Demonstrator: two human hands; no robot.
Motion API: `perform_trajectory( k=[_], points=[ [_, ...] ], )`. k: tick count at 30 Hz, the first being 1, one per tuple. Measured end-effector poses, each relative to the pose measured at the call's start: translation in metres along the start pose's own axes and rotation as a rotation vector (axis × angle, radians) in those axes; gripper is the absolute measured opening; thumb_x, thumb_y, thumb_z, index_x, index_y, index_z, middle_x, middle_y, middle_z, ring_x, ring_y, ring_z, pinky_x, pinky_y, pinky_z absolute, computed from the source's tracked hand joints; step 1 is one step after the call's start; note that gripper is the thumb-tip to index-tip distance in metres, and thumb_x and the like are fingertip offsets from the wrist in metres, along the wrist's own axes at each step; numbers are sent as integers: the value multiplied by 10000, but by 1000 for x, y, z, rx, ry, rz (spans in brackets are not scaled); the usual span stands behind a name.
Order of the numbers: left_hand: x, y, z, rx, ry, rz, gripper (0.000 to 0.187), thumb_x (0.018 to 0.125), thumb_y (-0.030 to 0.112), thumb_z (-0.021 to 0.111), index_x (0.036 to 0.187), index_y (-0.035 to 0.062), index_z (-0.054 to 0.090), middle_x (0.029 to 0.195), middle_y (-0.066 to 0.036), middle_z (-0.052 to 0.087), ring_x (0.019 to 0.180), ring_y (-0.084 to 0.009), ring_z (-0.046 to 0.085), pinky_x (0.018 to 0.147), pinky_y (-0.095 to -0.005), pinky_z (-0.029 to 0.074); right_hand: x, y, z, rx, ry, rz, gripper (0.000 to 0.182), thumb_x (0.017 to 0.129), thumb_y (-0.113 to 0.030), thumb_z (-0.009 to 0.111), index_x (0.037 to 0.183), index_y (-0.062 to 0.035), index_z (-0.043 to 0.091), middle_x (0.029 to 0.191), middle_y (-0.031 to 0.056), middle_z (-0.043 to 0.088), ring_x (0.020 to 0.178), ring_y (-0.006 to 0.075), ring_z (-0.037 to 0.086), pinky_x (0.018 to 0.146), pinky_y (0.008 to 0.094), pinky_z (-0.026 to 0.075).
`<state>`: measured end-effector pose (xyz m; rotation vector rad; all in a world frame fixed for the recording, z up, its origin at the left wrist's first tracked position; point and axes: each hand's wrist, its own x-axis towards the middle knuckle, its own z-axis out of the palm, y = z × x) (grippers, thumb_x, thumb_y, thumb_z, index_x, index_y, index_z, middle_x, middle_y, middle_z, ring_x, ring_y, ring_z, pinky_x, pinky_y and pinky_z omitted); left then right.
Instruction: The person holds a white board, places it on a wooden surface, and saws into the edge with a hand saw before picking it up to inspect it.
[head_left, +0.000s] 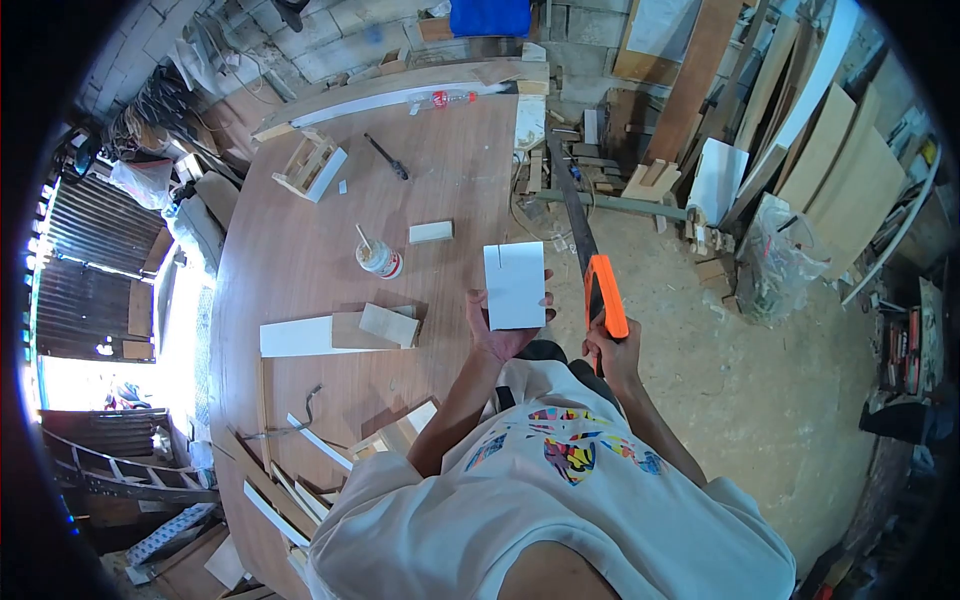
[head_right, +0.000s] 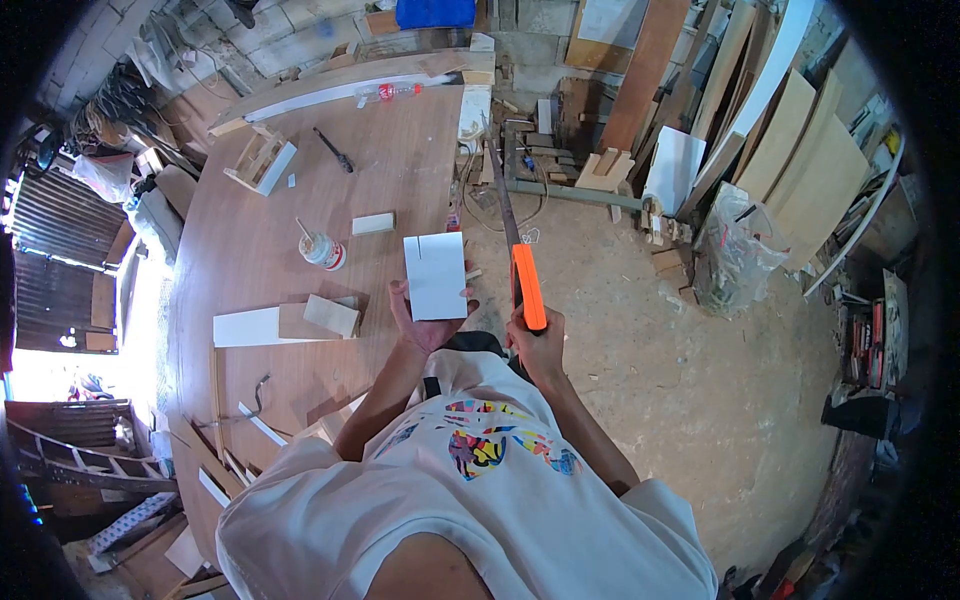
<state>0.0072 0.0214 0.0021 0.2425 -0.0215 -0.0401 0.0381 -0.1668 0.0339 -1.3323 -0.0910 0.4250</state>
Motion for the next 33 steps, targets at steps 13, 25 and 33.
perform_trajectory(
  k=[13, 25, 33],
  points=[
    [5, -7, 3, 53, 67, -41, 825, 681, 606, 485, 1350, 133, 391, 1262, -135, 479, 895, -248, 547, 777, -393, 403, 15, -4, 1, -20, 1, -76, 85, 703, 97, 558, 695, 20, 523, 612, 22, 506, 496, 100, 506, 460, 242, 432],
    [5, -8, 0, 37, 63, -53, 837, 653, 599, 497, 1340, 130, 402, 1246, -130, 478, 879, -251, 539, 761, -382, 396, 10, -4, 2, -53, 2, -73, 91, 695, 101, 564, 690, 16, 529, 561, 14, 495, 479, 97, 502, 456, 234, 417],
    [1, -9, 7, 40, 115, -59, 823, 644, 565, 496, 1333, 124, 407, 1246, -140, 480, 854, -254, 532, 749, -372, 394, -1, -9, 6, -103, -5, -49, 105, 700, 88, 576, 650, 17, 516, 554, 15, 503, 473, 93, 502, 441, 229, 398]
  ],
)
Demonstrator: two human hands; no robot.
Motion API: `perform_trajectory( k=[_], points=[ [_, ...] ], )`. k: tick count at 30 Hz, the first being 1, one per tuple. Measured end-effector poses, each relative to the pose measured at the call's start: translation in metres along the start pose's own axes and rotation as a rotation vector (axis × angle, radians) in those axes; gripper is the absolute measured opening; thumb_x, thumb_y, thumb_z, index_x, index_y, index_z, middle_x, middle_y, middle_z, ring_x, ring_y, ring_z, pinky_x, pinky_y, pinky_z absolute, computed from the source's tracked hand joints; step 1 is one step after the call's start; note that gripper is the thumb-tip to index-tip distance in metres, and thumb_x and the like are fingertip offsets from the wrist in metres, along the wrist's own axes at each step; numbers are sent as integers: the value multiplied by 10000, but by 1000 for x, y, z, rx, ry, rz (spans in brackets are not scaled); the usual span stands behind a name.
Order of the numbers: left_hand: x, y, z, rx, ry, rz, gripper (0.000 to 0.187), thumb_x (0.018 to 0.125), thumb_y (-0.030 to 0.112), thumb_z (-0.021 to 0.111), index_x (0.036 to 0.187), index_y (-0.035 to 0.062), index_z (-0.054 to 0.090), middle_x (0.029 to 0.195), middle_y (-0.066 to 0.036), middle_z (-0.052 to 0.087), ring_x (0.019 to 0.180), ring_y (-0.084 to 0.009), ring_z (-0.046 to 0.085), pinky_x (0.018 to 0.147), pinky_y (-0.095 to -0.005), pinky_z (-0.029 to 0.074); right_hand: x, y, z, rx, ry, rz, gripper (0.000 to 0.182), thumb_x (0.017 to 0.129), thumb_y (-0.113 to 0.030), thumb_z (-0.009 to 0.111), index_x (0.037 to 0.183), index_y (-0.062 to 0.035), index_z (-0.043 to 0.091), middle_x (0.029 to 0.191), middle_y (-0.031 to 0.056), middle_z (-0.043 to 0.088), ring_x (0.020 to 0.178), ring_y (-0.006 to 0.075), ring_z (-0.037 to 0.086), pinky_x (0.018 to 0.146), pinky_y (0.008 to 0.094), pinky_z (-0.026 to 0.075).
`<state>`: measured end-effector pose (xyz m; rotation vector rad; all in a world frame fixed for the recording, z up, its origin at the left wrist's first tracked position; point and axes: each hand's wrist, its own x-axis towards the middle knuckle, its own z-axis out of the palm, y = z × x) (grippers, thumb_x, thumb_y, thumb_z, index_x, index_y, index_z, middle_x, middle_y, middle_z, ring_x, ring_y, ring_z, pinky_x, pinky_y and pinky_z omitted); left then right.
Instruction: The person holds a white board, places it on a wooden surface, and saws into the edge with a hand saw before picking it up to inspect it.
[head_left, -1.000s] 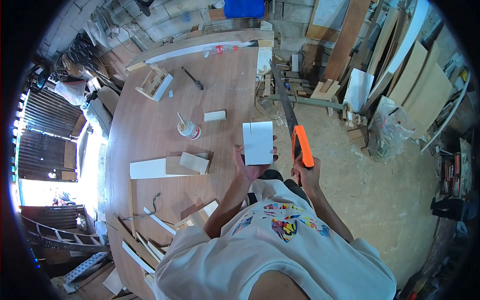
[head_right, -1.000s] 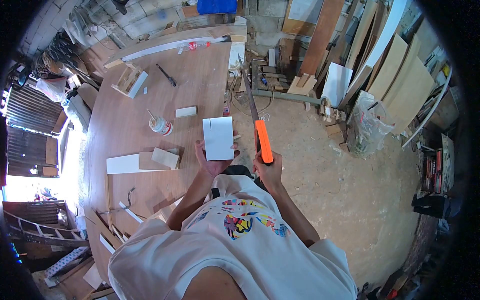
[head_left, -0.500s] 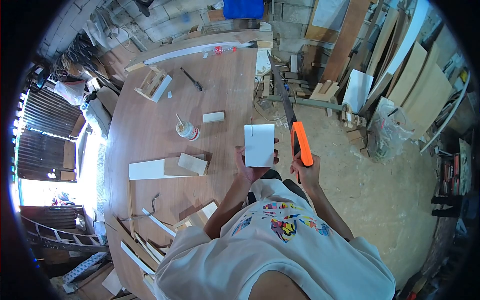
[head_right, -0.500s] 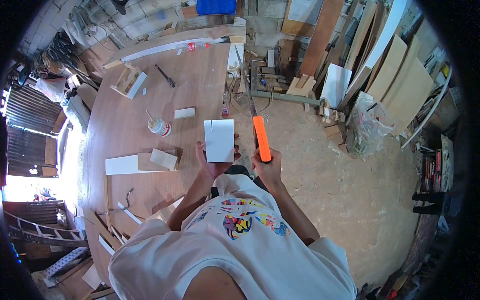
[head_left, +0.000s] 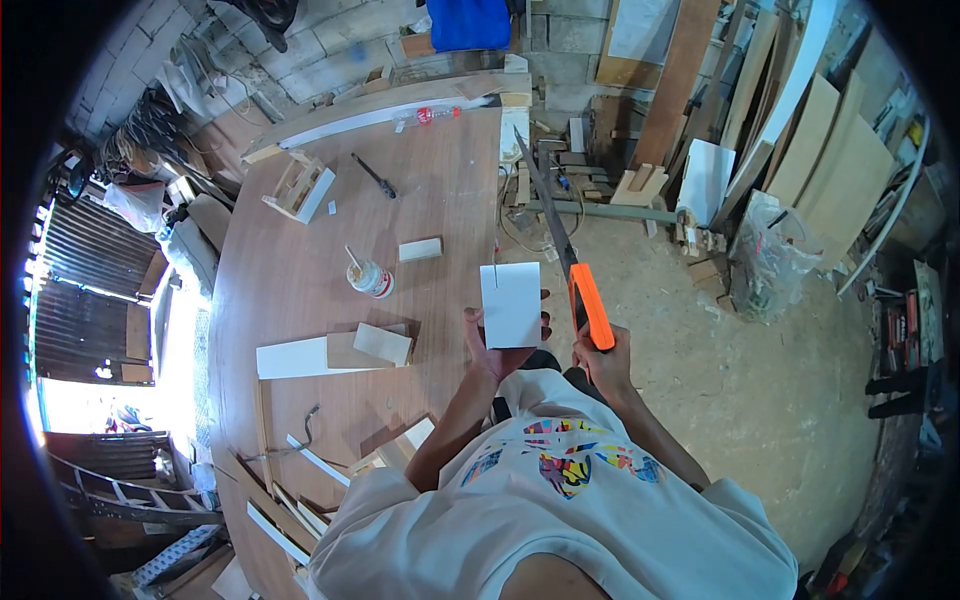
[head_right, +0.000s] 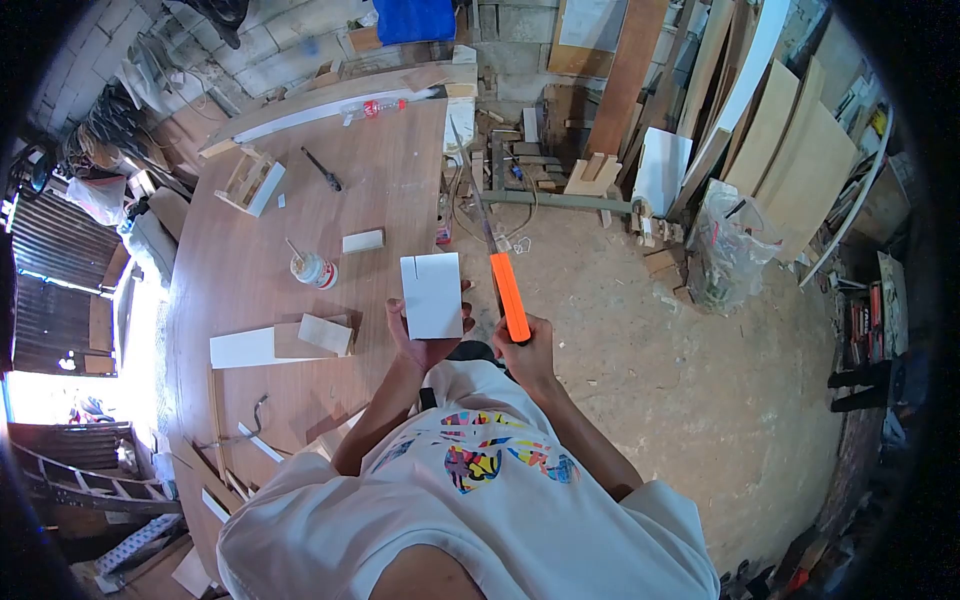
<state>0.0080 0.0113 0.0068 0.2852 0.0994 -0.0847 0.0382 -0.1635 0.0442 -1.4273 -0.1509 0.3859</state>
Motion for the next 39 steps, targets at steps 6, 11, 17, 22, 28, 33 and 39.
perform_trajectory(
  k=[6, 11, 17, 22, 28, 33, 39],
  points=[
    [-2, -2, 1, 12, 22, 1, 816, 648, 567, 486, 1327, 119, 414, 1238, -148, 485, 836, -259, 530, 737, -366, 398, -7, 2, 0, -14, 0, 19, 101, 706, 74, 588, 645, 18, 531, 550, 19, 513, 470, 91, 507, 440, 228, 406],
    [-3, -4, 3, 63, 1, 5, 805, 659, 575, 473, 1319, 118, 419, 1224, -146, 494, 832, -258, 530, 725, -367, 399, -11, 10, -1, -16, 4, 0, 100, 701, 83, 590, 648, 16, 539, 544, 16, 514, 466, 90, 511, 433, 229, 407],
    [-7, -9, -1, -10, 22, -2, 786, 673, 574, 474, 1315, 124, 424, 1220, -142, 498, 833, -254, 530, 730, -364, 396, -16, 8, -2, 19, 14, 20, 104, 699, 93, 582, 649, 15, 536, 544, 19, 515, 467, 94, 513, 437, 228, 408],
    [-13, -9, -5, -65, 28, -10, 830, 648, 539, 502, 1341, 98, 385, 1241, -176, 471, 847, -274, 534, 762, -374, 408, -18, 9, -2, 52, 26, 42, 103, 697, 98, 575, 649, 17, 533, 540, 23, 509, 465, 99, 510, 439, 229, 408],
    [-16, -9, -8, -44, 12, 20, 826, 656, 544, 498, 1340, 96, 381, 1231, -169, 474, 826, -275, 529, 761, -385, 404, -18, 15, -3, 48, 33, 53, 79, 699, 84, 561, 655, 23, 537, 537, 28, 506, 457, 103, 507, 434, 233, 409],
    [-18, -8, -13, -21, -36, 44, 788, 708, 577, 459, 1345, 118, 388, 1238, -159, 482, 844, -265, 528, 763, -389, 399, -16, 16, -2, 59, 32, 69, 70, 696, 84, 557, 659, 28, 538, 532, 28, 500, 440, 104, 497, 424, 237, 410],
    [-12, -5, -3, 12, 19, 75, 740, 769, 560, 416, 1329, 77, 401, 1236, -173, 497, 899, -262, 551, 791, -369, 421, -16, 15, 1, -4, 16, 41, 68, 716, 101, 522, 695, 40, 501, 498, 30, 429, 392, 112, 422, 435, 294, 441]
  ],
)
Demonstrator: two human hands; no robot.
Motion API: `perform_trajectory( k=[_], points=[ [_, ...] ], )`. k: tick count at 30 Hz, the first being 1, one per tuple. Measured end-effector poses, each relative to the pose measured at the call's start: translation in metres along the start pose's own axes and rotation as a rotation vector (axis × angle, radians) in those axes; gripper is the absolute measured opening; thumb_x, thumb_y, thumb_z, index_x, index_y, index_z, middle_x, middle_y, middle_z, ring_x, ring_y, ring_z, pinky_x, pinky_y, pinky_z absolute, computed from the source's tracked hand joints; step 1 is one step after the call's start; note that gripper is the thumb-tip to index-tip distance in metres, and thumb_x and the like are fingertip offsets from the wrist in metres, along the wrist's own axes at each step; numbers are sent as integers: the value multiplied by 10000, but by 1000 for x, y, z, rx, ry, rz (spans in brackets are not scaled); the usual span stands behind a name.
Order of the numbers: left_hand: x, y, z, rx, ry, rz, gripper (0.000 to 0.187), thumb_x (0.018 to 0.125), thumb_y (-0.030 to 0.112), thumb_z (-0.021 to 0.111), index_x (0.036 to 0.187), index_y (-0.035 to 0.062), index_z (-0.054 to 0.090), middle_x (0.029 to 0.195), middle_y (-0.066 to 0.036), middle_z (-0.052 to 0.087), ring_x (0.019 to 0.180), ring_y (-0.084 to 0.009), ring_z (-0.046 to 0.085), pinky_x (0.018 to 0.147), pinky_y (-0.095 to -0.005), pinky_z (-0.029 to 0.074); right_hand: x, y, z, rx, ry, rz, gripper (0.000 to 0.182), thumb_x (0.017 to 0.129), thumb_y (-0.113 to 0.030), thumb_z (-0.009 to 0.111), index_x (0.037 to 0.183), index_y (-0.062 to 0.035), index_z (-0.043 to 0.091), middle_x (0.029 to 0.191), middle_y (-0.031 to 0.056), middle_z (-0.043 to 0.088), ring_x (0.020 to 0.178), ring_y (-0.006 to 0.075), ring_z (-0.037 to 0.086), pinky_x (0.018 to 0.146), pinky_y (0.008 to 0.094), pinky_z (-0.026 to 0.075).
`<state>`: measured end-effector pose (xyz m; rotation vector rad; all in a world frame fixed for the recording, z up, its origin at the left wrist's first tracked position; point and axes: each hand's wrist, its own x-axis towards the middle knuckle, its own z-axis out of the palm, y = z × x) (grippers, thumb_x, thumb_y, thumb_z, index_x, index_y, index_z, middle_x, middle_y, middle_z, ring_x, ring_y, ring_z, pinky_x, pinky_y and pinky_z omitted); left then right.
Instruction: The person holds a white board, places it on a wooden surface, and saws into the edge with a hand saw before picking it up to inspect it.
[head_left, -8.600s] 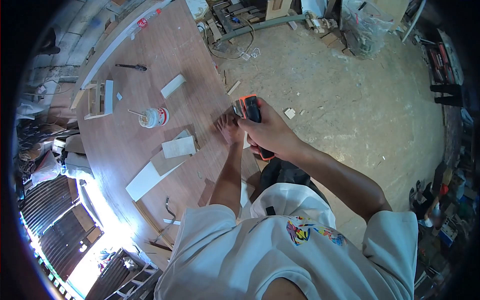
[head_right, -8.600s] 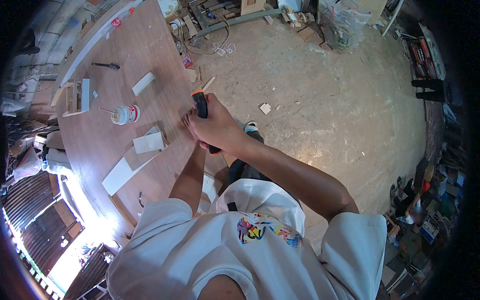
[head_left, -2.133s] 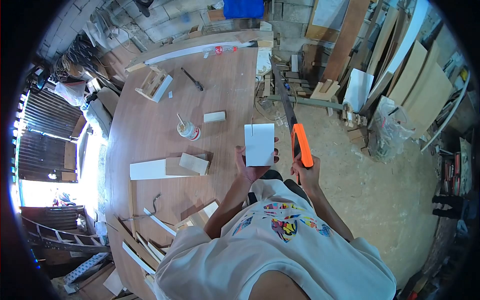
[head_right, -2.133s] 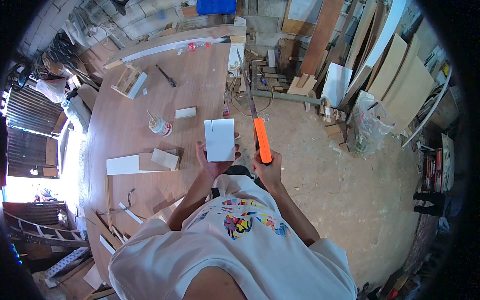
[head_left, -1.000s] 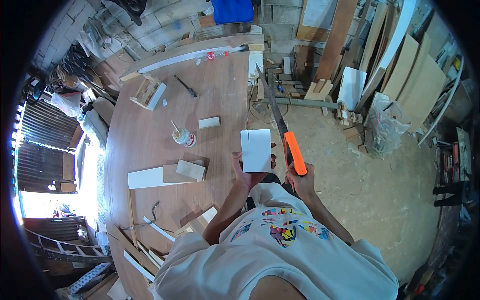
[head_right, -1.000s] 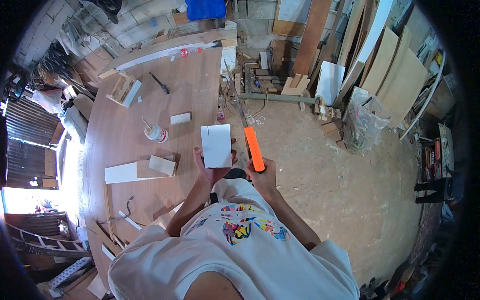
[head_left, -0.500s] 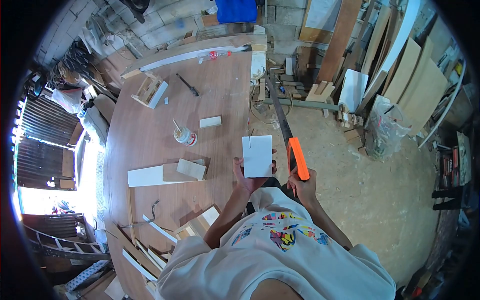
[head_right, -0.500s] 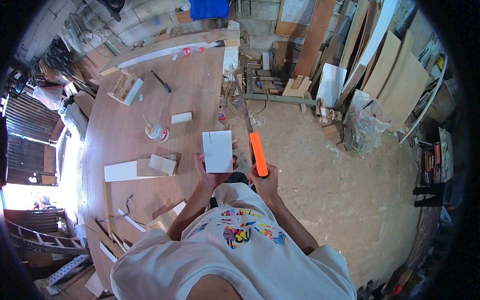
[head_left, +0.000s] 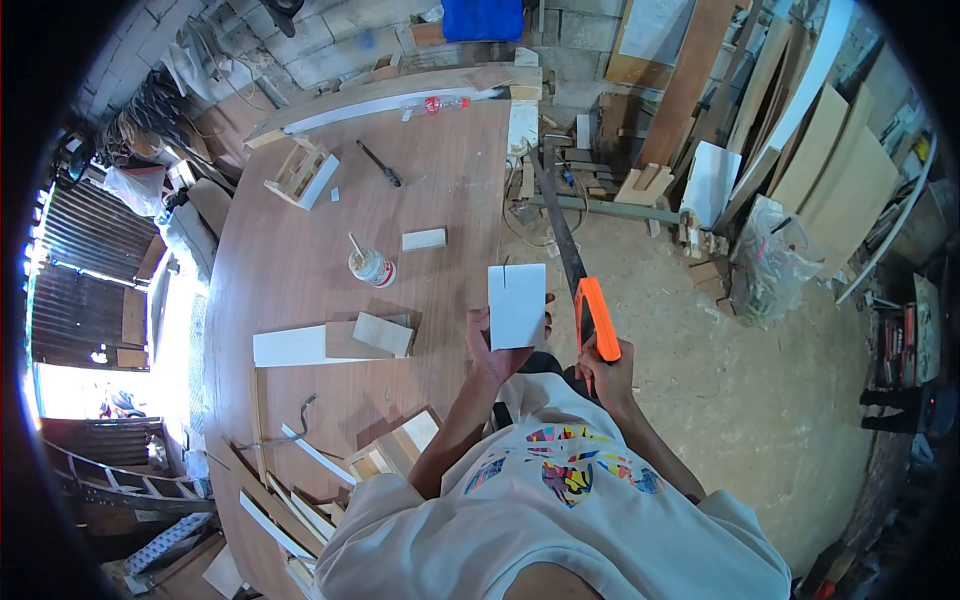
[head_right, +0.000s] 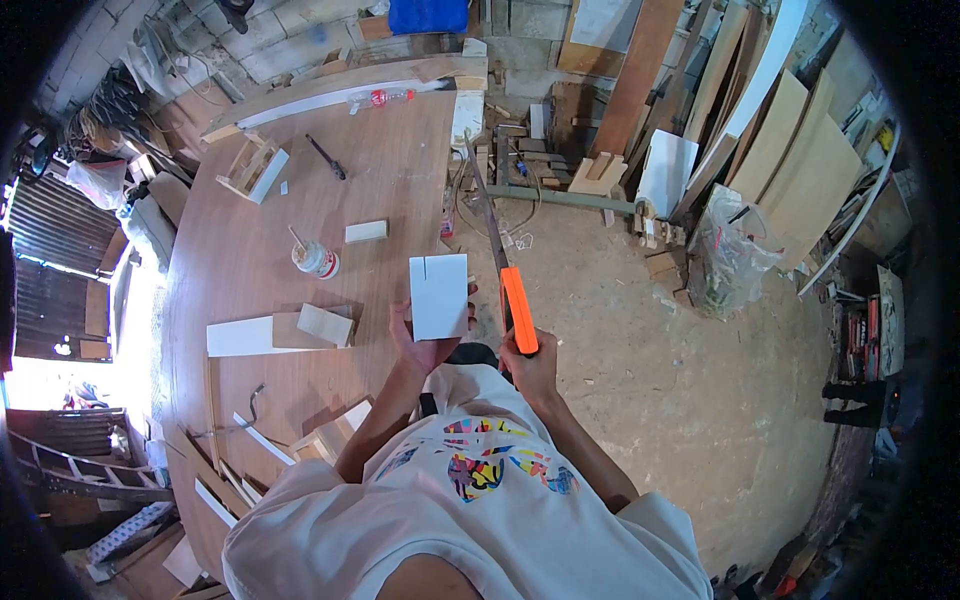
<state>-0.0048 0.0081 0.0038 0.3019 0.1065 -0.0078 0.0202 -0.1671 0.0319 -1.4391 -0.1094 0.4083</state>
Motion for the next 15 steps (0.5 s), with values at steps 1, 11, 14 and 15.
perform_trajectory(
  k=[1, 11, 14, 15],
  points=[
    [1, 0, 2, 48, 15, 43, 722, 781, 508, 413, 1307, 13, 406, 1220, -192, 500, 919, -266, 560, 814, -354, 433, 0, -1, 0, 0, 1, -4, 68, 716, 101, 522, 695, 40, 501, 498, 30, 429, 392, 112, 422, 435, 294, 441],
    [7, 3, -31, 634, 237, 244, 634, 785, 200, 648, 1314, -28, 382, 1101, -123, 569, 978, -168, 560, 831, -298, 471, -2, -3, -2, 62, 41, 57, 115, 715, 95, 582, 654, 18, 521, 523, 24, 481, 421, 108, 485, 419, 249, 424],
    [6, 7, -12, 899, 325, 227, 726, 711, 132, 722, 1324, -26, 367, 1131, -107, 538, 994, -156, 546, 851, -299, 460, -2, 0, -4, 73, 43, 62, 115, 716, 92, 586, 660, 16, 521, 518, 25, 477, 416, 108, 478, 419, 255, 424],
    [8, 5, -11, 990, 373, 309, 772, 681, 128, 746, 1329, -28, 357, 1161, -114, 517, 1011, -165, 537, 865, -306, 452, -2, 0, -4, 76, 46, 62, 112, 716, 90, 589, 664, 16, 522, 515, 25, 475, 413, 108, 474, 420, 258, 425]
  ],
)
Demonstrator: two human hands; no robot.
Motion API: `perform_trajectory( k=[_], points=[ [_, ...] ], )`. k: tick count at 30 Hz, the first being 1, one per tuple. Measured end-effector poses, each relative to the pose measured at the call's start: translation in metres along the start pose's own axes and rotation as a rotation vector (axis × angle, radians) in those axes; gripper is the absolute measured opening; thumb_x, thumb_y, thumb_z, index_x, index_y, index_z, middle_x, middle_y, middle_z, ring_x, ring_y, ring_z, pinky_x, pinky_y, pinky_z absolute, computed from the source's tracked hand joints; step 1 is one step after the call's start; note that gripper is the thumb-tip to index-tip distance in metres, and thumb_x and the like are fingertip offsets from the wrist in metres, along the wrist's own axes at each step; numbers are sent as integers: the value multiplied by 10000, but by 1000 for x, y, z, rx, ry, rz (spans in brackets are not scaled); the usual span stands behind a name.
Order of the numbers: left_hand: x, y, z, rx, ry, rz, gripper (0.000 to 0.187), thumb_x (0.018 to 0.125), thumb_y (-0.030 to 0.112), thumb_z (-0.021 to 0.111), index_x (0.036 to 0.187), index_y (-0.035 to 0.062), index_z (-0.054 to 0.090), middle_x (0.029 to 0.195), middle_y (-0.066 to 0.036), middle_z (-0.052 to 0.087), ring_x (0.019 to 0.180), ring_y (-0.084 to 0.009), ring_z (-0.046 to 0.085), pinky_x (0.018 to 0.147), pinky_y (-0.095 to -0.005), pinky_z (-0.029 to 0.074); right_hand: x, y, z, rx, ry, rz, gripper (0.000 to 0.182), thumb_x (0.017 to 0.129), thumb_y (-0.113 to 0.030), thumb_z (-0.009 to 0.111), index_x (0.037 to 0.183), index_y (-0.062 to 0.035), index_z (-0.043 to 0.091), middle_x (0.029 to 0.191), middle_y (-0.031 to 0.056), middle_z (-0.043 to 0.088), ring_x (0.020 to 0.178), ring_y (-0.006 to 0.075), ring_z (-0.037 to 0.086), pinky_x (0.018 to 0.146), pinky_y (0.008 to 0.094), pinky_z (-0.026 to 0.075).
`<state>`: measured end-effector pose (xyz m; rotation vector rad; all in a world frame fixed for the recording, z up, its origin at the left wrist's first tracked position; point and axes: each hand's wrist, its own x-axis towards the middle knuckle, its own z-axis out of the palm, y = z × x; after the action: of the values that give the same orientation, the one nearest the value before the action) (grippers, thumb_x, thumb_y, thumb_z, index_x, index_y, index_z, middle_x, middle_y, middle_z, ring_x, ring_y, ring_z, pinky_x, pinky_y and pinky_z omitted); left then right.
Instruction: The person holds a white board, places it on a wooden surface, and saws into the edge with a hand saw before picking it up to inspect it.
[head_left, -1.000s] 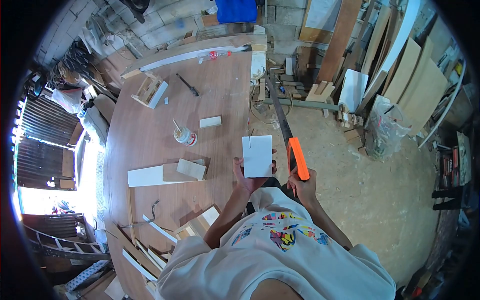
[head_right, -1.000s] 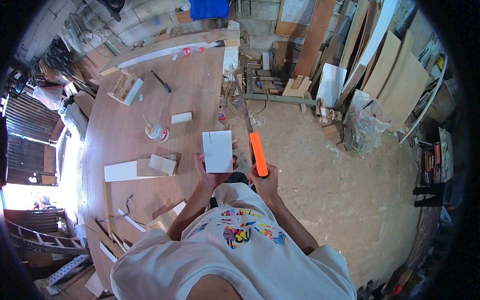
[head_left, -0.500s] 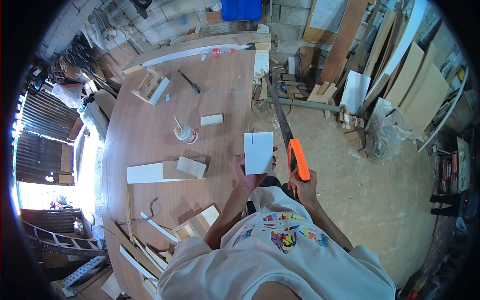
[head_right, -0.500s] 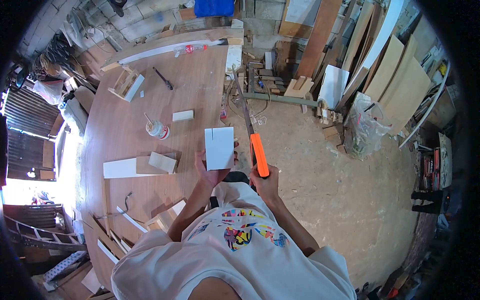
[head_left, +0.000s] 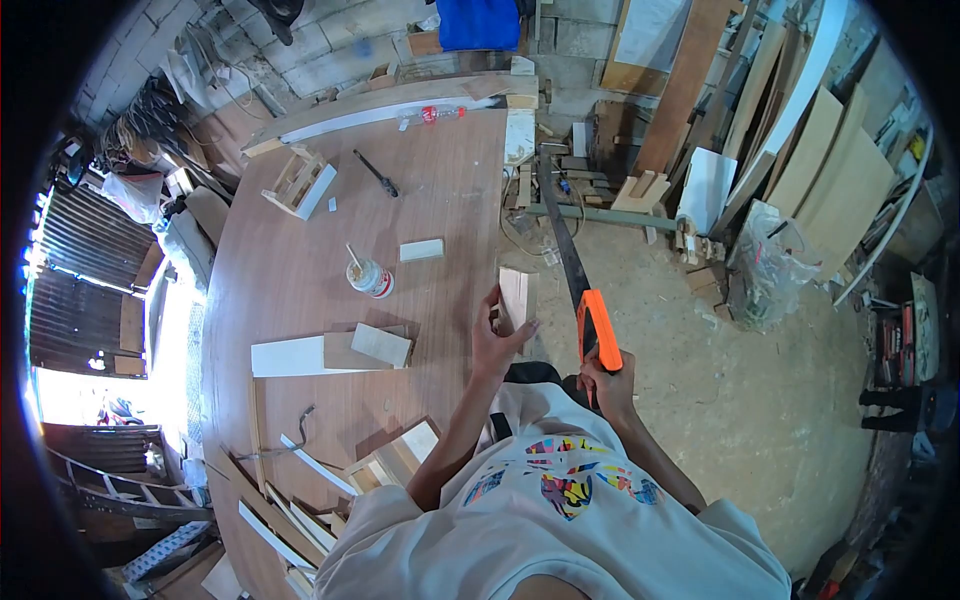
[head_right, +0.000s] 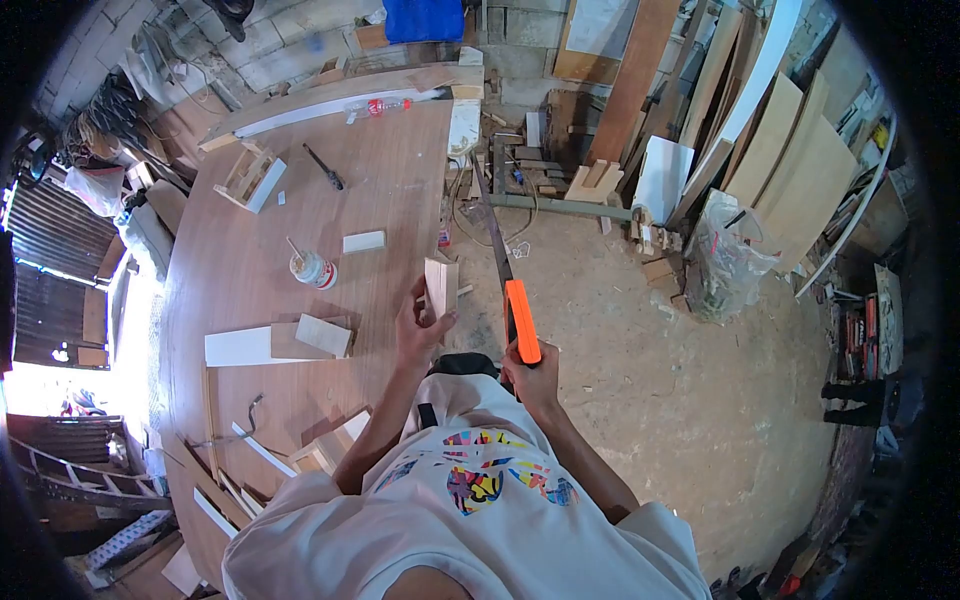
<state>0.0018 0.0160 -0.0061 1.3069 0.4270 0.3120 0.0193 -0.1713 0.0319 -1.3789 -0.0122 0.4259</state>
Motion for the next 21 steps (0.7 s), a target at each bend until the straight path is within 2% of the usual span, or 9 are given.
perform_trajectory(
  k=[2, 4, 11, 13, 16, 17, 19, 21],
  points=[
    [1, -3, 0, 88, 71, 67, 819, 651, 124, 770, 1335, -30, 347, 1191, -120, 495, 1027, -174, 528, 880, -313, 445, -1, 0, 1, 10, 9, 11, 107, 717, 86, 587, 668, 16, 523, 512, 24, 472, 412, 108, 473, 423, 259, 427],
    [3, -11, -2, 312, 130, 161, 886, 604, 161, 808, 1333, -33, 343, 1220, -134, 465, 1079, -203, 497, 898, -328, 438, -1, 0, 1, 21, 17, 25, 101, 717, 82, 585, 672, 15, 524, 508, 24, 470, 411, 107, 472, 426, 259, 429],
    [-7, 1, 8, 402, 263, 216, 867, 569, 169, 818, 1288, 18, 357, 1197, -140, 434, 1104, -248, 454, 932, -374, 406, -1, 6, -3, 43, 9, 40, 76, 718, 63, 578, 684, 18, 527, 503, 22, 462, 406, 108, 463, 431, 264, 437],
    [-10, 5, 9, 648, 389, 295, 855, 544, 168, 813, 1259, 44, 362, 1167, -154, 412, 1111, -292, 418, 961, -424, 355, -1, 6, -3, 49, 12, 38, 71, 717, 61, 577, 687, 21, 527, 502, 23, 460, 404, 107, 460, 431, 266, 438],
    [-10, 10, 9, 834, 418, 369, 845, 532, 185, 805, 1247, 56, 372, 1152, -170, 403, 1125, -332, 371, 981, -458, 304, 0, 7, -3, 40, 18, 43, 67, 718, 63, 567, 689, 21, 523, 499, 24, 454, 400, 106, 450, 429, 270, 439],
    [-9, 8, 7, 836, 420, 365, 845, 532, 185, 805, 1247, 56, 372, 1152, -170, 403, 1125, -332, 371, 981, -458, 304, 0, 8, -4, 53, 18, 40, 69, 719, 63, 565, 687, 20, 521, 498, 24, 451, 397, 105, 444, 427, 271, 439],
    [-4, -2, 1, 881, 357, 258, 873, 559, 210, 802, 1285, 57, 341, 1155, -180, 395, 1162, -354, 328, 1015, -485, 236, 1, 10, -3, 66, 16, 41, 72, 719, 63, 563, 684, 19, 519, 498, 24, 448, 395, 104, 439, 425, 271, 438],
    [3, -17, -7, 930, 354, 181, 868, 555, 224, 803, 1271, 41, 348, 1142, -183, 404, 1152, -356, 338, 1004, -479, 248, 1, 11, -3, 88, 27, 36, 79, 724, 61, 559, 678, 14, 515, 499, 21, 446, 391, 100, 425, 424, 268, 430]
  ],
)
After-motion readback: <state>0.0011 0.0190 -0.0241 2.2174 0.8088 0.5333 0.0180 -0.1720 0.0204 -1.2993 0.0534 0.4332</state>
